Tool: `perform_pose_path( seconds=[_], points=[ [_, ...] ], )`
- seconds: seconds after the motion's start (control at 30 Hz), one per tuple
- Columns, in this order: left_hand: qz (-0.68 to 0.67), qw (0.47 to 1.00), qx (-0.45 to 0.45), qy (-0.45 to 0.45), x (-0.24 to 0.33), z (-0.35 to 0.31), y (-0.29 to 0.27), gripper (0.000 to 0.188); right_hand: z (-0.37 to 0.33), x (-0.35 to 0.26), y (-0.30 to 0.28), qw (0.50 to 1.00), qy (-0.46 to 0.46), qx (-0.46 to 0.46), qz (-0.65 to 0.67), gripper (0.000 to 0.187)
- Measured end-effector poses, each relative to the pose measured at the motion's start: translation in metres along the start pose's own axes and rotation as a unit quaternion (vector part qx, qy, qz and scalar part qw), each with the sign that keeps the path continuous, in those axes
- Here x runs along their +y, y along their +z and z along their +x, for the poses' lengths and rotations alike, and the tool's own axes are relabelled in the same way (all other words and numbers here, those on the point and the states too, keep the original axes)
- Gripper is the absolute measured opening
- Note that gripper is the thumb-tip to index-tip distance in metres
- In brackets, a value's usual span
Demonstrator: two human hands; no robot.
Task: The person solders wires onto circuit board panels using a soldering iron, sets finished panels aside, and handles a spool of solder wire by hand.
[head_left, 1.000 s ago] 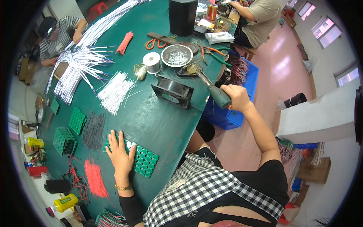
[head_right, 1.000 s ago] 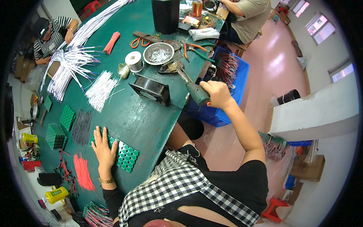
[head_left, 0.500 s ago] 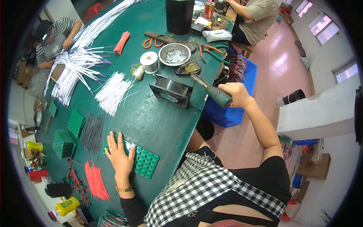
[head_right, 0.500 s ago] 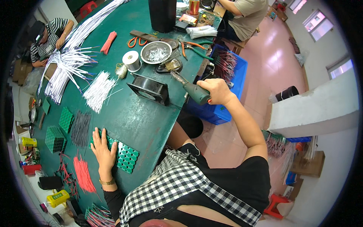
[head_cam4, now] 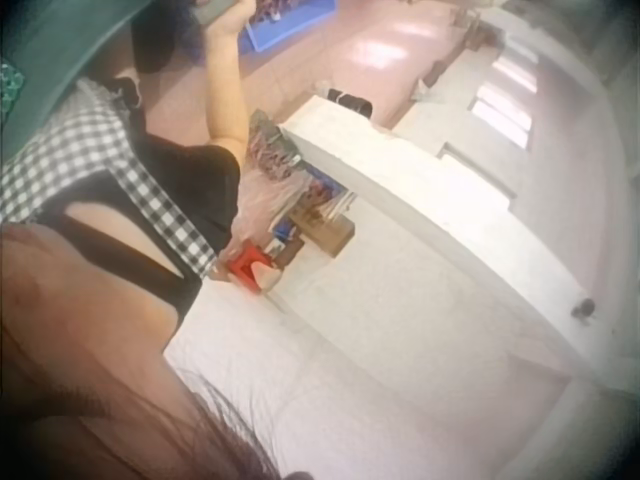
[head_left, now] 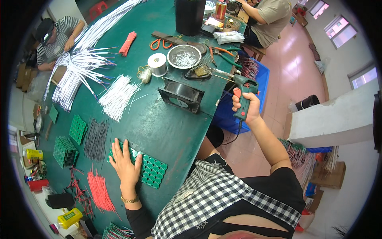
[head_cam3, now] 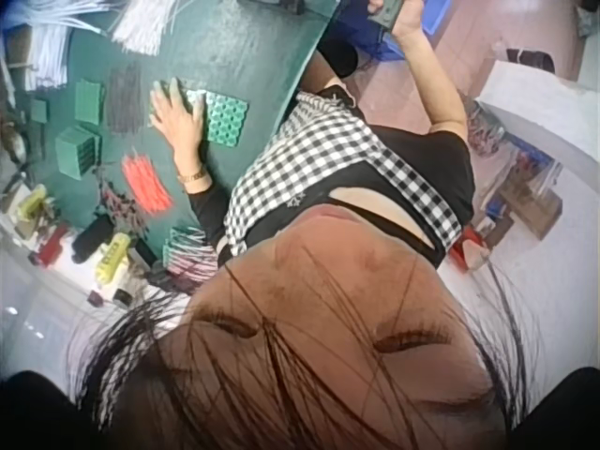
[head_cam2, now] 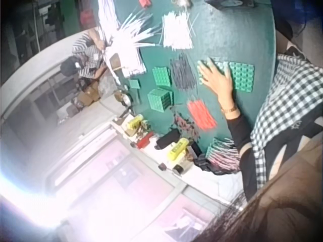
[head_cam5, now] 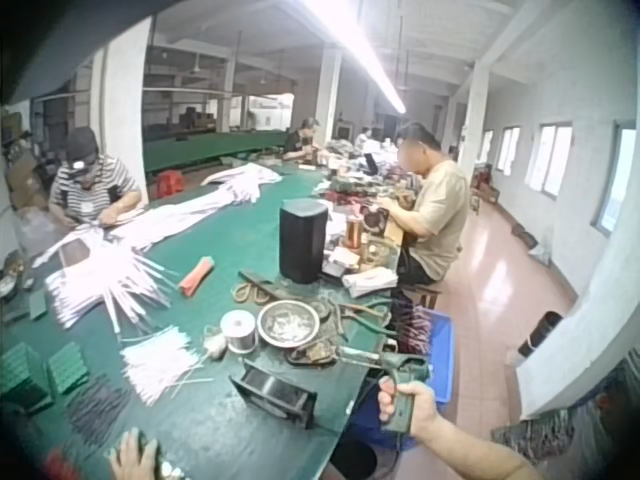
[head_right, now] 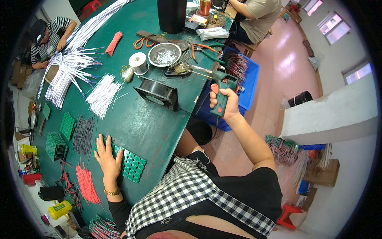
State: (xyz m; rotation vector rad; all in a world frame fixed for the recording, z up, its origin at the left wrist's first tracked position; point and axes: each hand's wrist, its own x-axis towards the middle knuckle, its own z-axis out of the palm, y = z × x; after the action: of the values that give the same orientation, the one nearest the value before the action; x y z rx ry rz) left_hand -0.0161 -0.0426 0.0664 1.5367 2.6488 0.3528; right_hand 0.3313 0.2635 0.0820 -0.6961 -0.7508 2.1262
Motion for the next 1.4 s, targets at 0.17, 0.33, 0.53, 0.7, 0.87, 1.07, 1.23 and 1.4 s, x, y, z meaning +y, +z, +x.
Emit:
perform_pose_path(
  seconds=[0.17,0.33,0.53,0.7,0.87,1.07,1.23,1.4],
  points=[
    [0.001,1.0,-0.005,-0.001,0.001,0.0,0.0,0.065,0.011,0.0,-0.007,0.996,0.036,0.013,0.083,0.033],
    [-0.008,1.0,0.007,0.001,0.001,0.001,-0.001,0.065,0.014,0.001,-0.006,0.997,0.048,0.025,0.054,0.033],
    [-0.004,1.0,0.003,-0.003,0.0,0.002,-0.002,0.064,0.009,0.004,0.004,0.994,-0.02,0.083,-0.073,0.028],
    [-0.008,1.0,0.003,-0.002,0.0,0.001,-0.001,0.064,0.0,0.006,0.023,0.977,-0.066,0.114,-0.169,0.026],
    [-0.01,1.0,0.011,-0.001,-0.001,0.0,0.0,0.065,-0.008,0.009,0.032,0.968,-0.1,0.113,-0.201,0.023],
    [-0.009,1.0,0.019,0.001,-0.001,-0.001,-0.001,0.065,-0.02,0.028,0.024,0.933,-0.241,0.058,-0.261,0.03],
    [-0.017,1.0,0.018,0.001,0.002,0.002,-0.001,0.065,-0.05,0.045,0.05,0.961,-0.271,-0.057,-0.019,0.039],
    [0.003,0.999,-0.004,-0.032,0.006,0.0,-0.008,0.064,-0.078,0.049,0.083,0.948,-0.058,-0.197,0.245,0.039]
  ],
)
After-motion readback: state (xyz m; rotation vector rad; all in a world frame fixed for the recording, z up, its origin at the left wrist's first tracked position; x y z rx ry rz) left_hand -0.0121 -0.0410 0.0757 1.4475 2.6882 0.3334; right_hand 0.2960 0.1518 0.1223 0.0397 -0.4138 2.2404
